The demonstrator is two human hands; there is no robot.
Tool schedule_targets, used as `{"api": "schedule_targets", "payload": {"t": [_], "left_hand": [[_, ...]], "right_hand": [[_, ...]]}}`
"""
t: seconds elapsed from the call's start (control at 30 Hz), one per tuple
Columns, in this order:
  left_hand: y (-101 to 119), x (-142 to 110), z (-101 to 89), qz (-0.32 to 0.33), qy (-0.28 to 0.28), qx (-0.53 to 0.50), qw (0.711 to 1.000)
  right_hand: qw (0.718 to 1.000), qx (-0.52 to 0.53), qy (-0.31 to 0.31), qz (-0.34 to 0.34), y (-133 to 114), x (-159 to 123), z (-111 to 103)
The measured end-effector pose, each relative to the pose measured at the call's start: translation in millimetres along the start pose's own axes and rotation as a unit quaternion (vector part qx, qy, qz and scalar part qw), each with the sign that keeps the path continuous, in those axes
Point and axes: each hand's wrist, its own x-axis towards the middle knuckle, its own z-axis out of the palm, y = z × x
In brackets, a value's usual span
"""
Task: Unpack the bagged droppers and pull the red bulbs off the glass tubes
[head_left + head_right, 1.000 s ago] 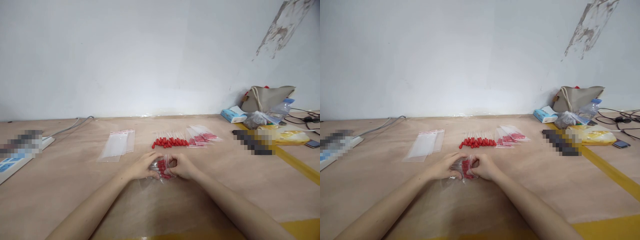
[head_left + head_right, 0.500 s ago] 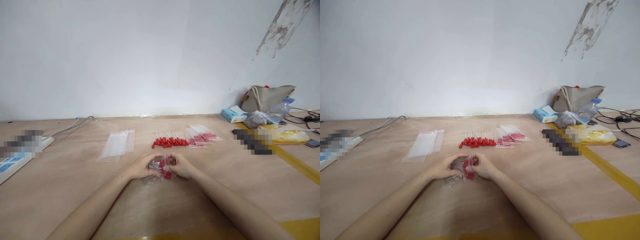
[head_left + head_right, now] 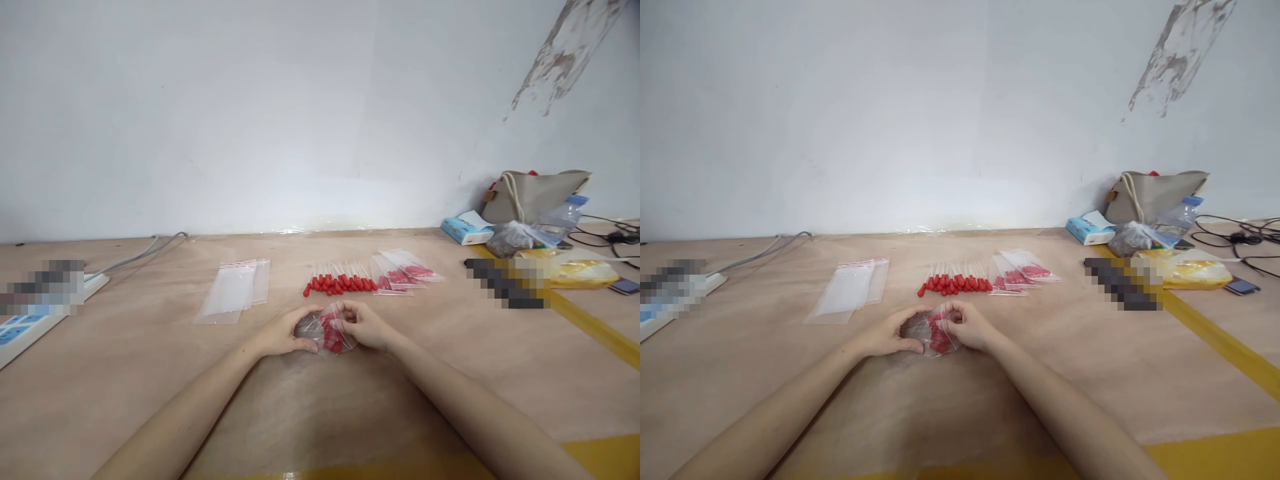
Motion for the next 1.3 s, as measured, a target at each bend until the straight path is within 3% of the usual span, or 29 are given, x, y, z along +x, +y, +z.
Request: {"api": "schedule_targets", "payload": {"t": [0.17, 0.3, 0.4, 0.5, 0.63, 0.73, 0.8, 0.9, 0.97, 1.03, 1.13, 1.2, 1.3], "left_hand": [[-1, 0, -0.1, -0.013, -0.005, -0.034, 0.999], [0, -1, -0.9, -0.029, -0.014, -0.039, 0.999], [0, -1, -1.5, -0.035, -0.013, -0.034, 0.999], [-1, -1, -2.6, -0.039, -0.017, -0.035, 0.998], [-2, -2, -7.0, -0.045, -0.031, -0.040, 0.998], [-4, -2, -11.0, -0.040, -0.041, -0.072, 0.996], [-8, -2, -12.5, -0.040, -0.015, -0.100, 0.994], [-18, 2, -12.3, -0.088, 0.125, -0.140, 0.978], [-28, 8, -11.6, -0.136, 0.228, -0.193, 0.945], [-37, 15, -11.6, -0.166, 0.285, -0.293, 0.897], [-47, 28, -13.9, -0.187, 0.298, -0.463, 0.813], [-49, 36, -16.3, -0.194, 0.290, -0.531, 0.772], [-48, 44, -18.2, -0.194, 0.282, -0.572, 0.745]], "right_hand": [[0.989, 0.041, 0.045, 0.136, -7, -1, -20], [0.982, 0.109, 0.031, 0.149, -9, -2, -24], [0.981, 0.122, 0.054, 0.143, -9, 0, -25], [0.986, 0.082, 0.074, 0.124, -20, -2, -37], [0.995, -0.022, 0.060, 0.074, -54, -17, -73], [0.992, -0.041, 0.116, 0.025, -78, -26, -93], [0.984, -0.039, 0.166, -0.048, -84, -21, -93], [0.953, -0.085, 0.226, -0.182, -76, 3, -67], [0.919, -0.195, 0.240, -0.246, -62, 28, -41], [0.869, -0.325, 0.222, -0.299, -48, 53, -15], [0.772, -0.530, 0.145, -0.320, -34, 81, 13], [0.720, -0.613, 0.108, -0.306, -30, 93, 23], [0.700, -0.643, 0.089, -0.297, -28, 100, 30]]}}
